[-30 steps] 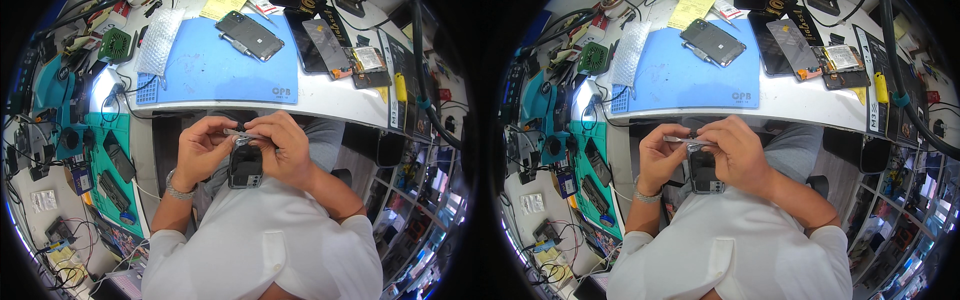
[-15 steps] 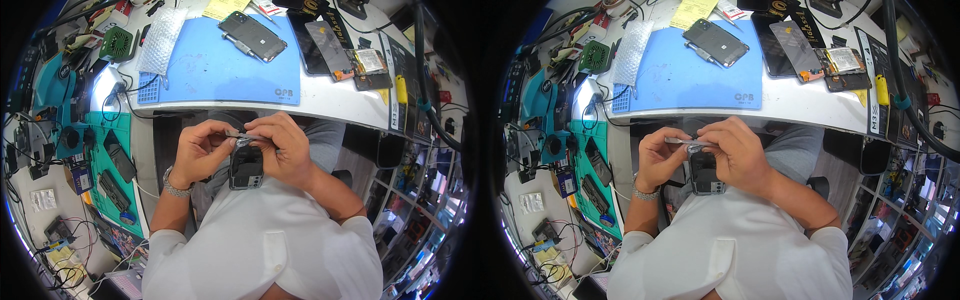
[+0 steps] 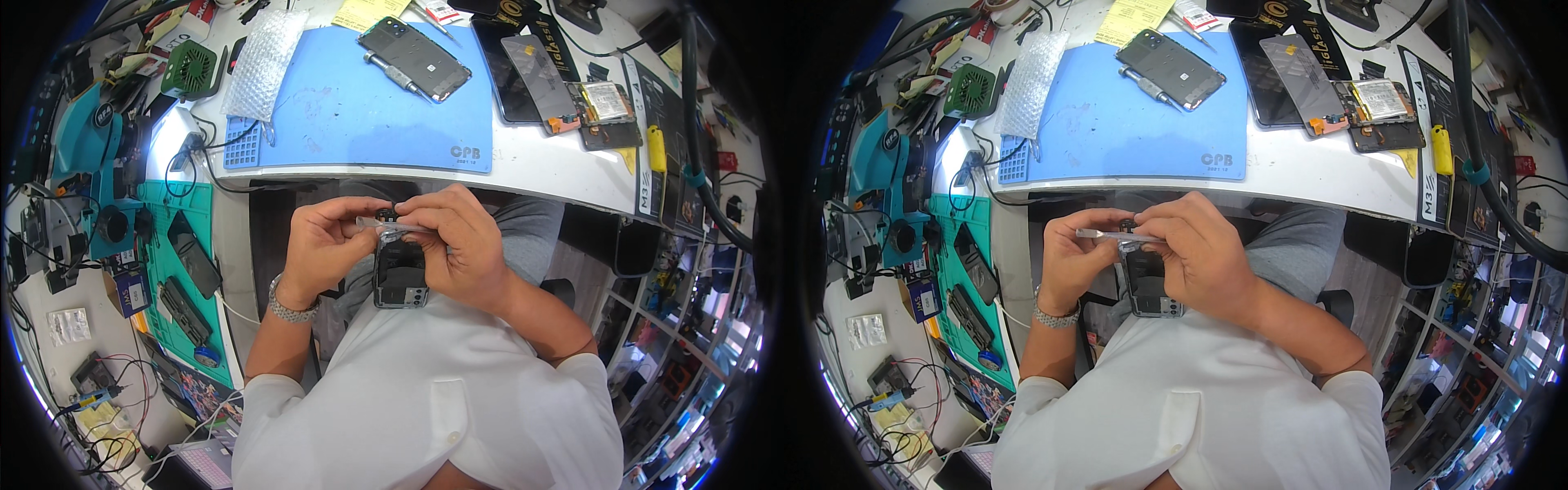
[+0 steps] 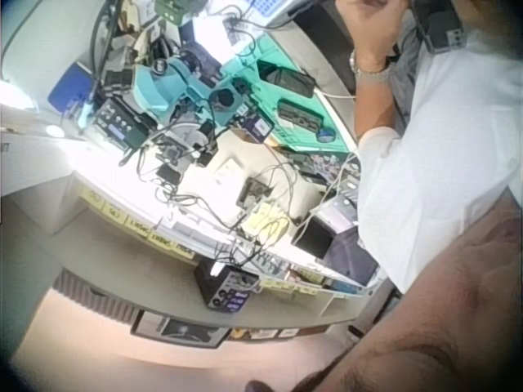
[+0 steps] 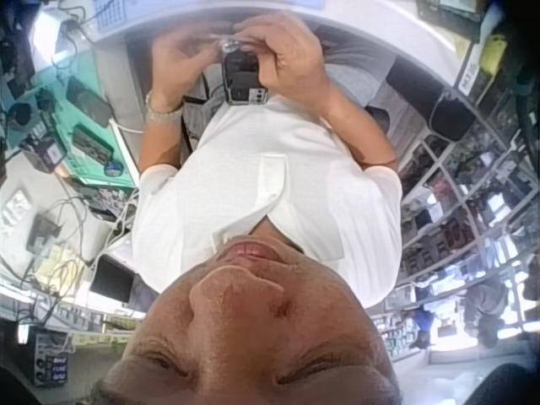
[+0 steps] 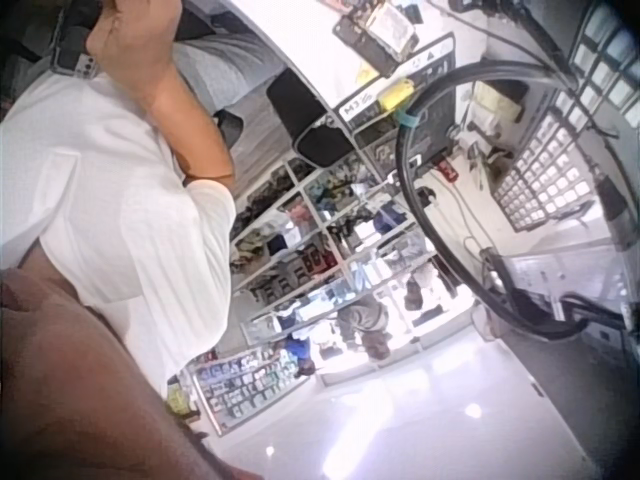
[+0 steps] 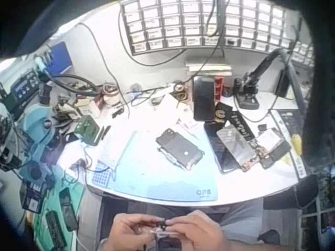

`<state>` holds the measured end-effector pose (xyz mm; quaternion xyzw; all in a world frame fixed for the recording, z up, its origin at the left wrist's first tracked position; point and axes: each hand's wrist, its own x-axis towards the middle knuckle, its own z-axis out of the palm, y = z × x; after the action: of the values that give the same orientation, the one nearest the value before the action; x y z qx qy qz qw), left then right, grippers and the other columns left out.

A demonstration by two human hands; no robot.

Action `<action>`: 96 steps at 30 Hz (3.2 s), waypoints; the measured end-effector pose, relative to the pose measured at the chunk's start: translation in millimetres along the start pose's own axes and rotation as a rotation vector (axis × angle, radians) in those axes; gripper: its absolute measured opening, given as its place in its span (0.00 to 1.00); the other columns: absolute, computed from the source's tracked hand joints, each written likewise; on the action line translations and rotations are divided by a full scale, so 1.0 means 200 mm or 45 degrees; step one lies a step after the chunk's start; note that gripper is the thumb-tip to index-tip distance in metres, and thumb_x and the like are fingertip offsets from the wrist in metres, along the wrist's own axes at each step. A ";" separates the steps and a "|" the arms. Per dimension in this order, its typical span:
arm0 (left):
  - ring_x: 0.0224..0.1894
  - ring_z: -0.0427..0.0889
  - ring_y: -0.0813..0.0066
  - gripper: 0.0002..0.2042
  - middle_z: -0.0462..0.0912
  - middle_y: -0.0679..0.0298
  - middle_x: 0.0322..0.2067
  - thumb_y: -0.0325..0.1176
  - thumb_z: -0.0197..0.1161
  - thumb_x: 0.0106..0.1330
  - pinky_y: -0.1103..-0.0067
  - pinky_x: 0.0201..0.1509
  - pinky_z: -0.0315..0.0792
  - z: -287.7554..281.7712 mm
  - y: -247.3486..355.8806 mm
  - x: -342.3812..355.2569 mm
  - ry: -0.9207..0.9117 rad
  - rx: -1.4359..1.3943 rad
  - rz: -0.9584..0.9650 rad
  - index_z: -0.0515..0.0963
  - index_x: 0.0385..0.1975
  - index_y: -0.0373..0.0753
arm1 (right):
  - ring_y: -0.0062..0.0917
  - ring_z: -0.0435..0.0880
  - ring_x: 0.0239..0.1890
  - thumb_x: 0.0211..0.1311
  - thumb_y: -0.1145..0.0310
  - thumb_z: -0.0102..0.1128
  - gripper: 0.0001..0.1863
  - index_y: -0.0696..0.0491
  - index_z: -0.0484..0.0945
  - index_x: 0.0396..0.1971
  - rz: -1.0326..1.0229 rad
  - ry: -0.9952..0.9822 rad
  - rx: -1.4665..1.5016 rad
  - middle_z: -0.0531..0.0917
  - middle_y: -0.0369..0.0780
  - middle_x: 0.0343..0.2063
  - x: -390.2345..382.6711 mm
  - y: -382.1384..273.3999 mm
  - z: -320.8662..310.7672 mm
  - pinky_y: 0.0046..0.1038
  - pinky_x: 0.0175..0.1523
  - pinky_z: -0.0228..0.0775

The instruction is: The person disassembles a smartphone by removing the back cover and internal components using a screwdriver and a prying tool. They then retrieve a replacement back cover from a shelf and begin reassembling the device by aligning and securing the new cover.

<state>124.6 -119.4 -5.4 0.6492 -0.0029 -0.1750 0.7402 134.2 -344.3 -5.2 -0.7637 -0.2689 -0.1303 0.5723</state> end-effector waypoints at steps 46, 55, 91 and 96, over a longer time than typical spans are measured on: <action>0.46 0.87 0.77 0.10 0.88 0.56 0.42 0.15 0.67 0.68 0.80 0.50 0.84 0.03 -0.07 0.00 -0.008 0.053 0.355 0.81 0.48 0.25 | 0.37 0.84 0.39 0.47 0.90 0.66 0.18 0.59 0.82 0.40 0.064 -0.010 -0.004 0.87 0.44 0.41 -0.02 0.01 -0.01 0.33 0.41 0.79; 0.42 0.86 0.81 0.10 0.88 0.57 0.42 0.14 0.67 0.68 0.83 0.45 0.82 0.01 -0.07 -0.02 0.001 0.098 0.334 0.82 0.48 0.26 | 0.37 0.83 0.40 0.47 0.92 0.65 0.18 0.60 0.82 0.39 0.003 -0.001 0.038 0.87 0.45 0.42 -0.01 0.00 0.00 0.32 0.41 0.79; 0.48 0.90 0.71 0.16 0.87 0.51 0.49 0.14 0.63 0.67 0.81 0.53 0.84 0.00 -0.07 -0.02 0.051 -0.095 0.018 0.80 0.54 0.20 | 0.37 0.83 0.39 0.48 0.91 0.66 0.18 0.59 0.83 0.40 0.042 -0.032 0.015 0.86 0.44 0.42 -0.02 0.01 0.03 0.32 0.40 0.78; 0.42 0.87 0.78 0.15 0.89 0.56 0.41 0.17 0.62 0.64 0.81 0.48 0.82 0.07 -0.03 -0.03 0.183 -0.083 -0.008 0.83 0.50 0.22 | 0.37 0.82 0.39 0.48 0.91 0.66 0.18 0.59 0.83 0.40 0.047 -0.041 0.008 0.86 0.44 0.42 -0.01 0.00 0.02 0.31 0.40 0.78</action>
<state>115.4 -131.5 -7.0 0.6356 0.0580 -0.1302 0.7587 131.8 -341.0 -8.1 -0.7686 -0.2643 -0.1066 0.5727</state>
